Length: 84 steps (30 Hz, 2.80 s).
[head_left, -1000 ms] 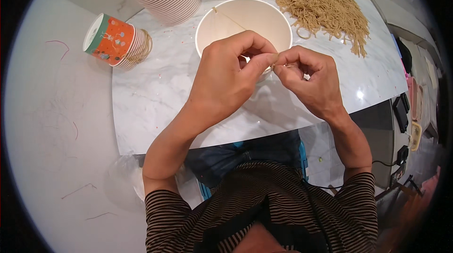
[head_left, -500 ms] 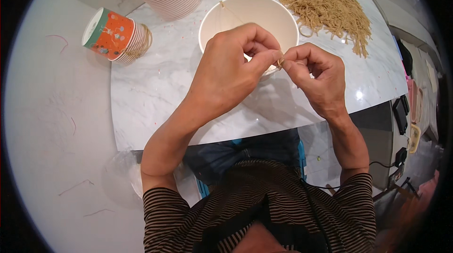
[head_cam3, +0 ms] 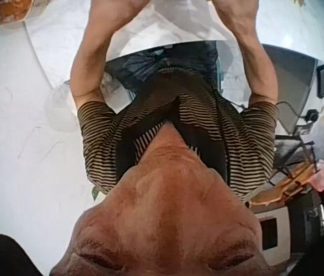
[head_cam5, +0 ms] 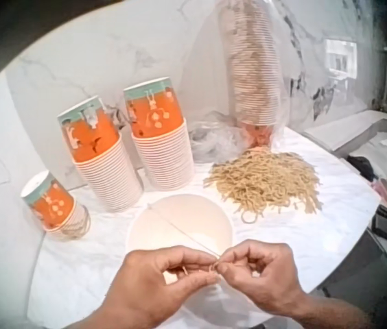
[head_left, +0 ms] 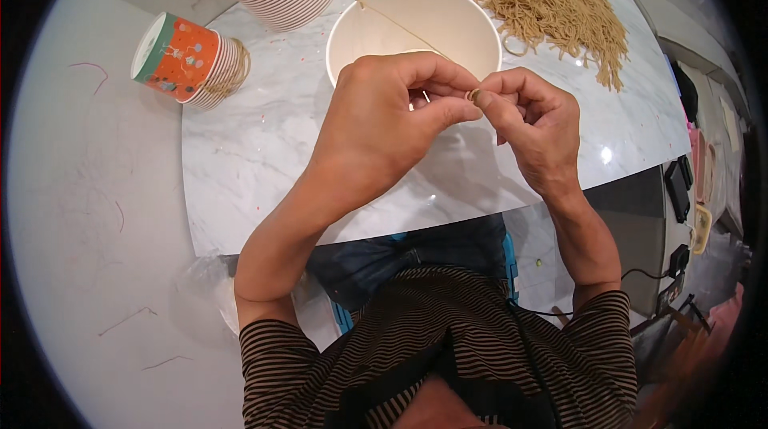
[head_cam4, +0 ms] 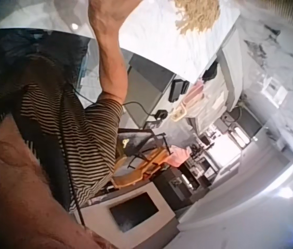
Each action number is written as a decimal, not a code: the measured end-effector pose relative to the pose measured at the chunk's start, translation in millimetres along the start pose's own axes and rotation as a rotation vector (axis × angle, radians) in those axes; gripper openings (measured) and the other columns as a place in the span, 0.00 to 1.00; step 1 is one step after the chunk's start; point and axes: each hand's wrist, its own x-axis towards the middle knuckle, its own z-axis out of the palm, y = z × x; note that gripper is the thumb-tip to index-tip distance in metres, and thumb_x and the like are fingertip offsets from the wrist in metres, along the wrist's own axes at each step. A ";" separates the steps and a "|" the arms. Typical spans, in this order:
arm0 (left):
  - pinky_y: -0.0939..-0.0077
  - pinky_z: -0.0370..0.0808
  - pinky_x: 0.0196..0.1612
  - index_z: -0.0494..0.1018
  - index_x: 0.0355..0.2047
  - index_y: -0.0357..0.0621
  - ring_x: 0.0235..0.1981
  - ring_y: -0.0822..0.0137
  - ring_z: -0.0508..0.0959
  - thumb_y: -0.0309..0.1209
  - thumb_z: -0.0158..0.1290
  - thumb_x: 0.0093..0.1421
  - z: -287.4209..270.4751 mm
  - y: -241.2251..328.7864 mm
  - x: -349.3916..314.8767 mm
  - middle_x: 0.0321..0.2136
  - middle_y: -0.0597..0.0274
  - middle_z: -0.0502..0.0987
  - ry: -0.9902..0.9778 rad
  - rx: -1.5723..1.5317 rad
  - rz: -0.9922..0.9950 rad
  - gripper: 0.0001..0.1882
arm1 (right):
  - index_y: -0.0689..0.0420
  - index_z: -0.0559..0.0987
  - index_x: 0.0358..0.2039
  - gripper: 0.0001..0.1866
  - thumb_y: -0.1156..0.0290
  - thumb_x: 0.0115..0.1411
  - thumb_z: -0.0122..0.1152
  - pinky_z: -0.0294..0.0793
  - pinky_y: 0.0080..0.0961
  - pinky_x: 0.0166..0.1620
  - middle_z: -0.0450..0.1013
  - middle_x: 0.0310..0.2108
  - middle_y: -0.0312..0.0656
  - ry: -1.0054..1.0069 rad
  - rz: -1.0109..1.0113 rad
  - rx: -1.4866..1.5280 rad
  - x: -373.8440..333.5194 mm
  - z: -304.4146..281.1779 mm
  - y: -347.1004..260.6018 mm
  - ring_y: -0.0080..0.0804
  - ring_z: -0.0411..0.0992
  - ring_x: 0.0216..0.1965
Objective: Attaching rubber bands to the rims of paper cups for packaging or assembly.
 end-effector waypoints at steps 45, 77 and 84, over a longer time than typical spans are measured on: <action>0.77 0.81 0.39 0.84 0.38 0.34 0.31 0.71 0.85 0.24 0.61 0.60 32.3 -2.1 3.9 0.29 0.58 0.86 0.165 0.218 0.185 0.07 | 0.55 0.84 0.35 0.07 0.77 0.54 0.72 0.67 0.24 0.21 0.69 0.18 0.33 0.308 -0.688 -0.636 -11.0 -3.5 13.7 0.24 0.69 0.16; 0.74 0.80 0.35 0.80 0.33 0.37 0.30 0.66 0.84 0.20 0.61 0.55 32.2 -15.5 9.2 0.29 0.59 0.83 0.205 0.239 0.366 0.05 | 0.56 0.82 0.35 0.09 0.78 0.54 0.71 0.69 0.22 0.22 0.74 0.20 0.34 0.271 -0.633 -0.523 -11.7 -1.4 19.4 0.21 0.71 0.17; 0.78 0.79 0.36 0.78 0.42 0.39 0.30 0.72 0.82 0.19 0.61 0.56 31.4 -14.9 11.5 0.29 0.63 0.83 0.190 0.182 0.362 0.13 | 0.57 0.83 0.35 0.08 0.78 0.54 0.71 0.70 0.21 0.22 0.75 0.21 0.34 0.268 -0.601 -0.507 -11.7 -1.9 19.1 0.20 0.72 0.17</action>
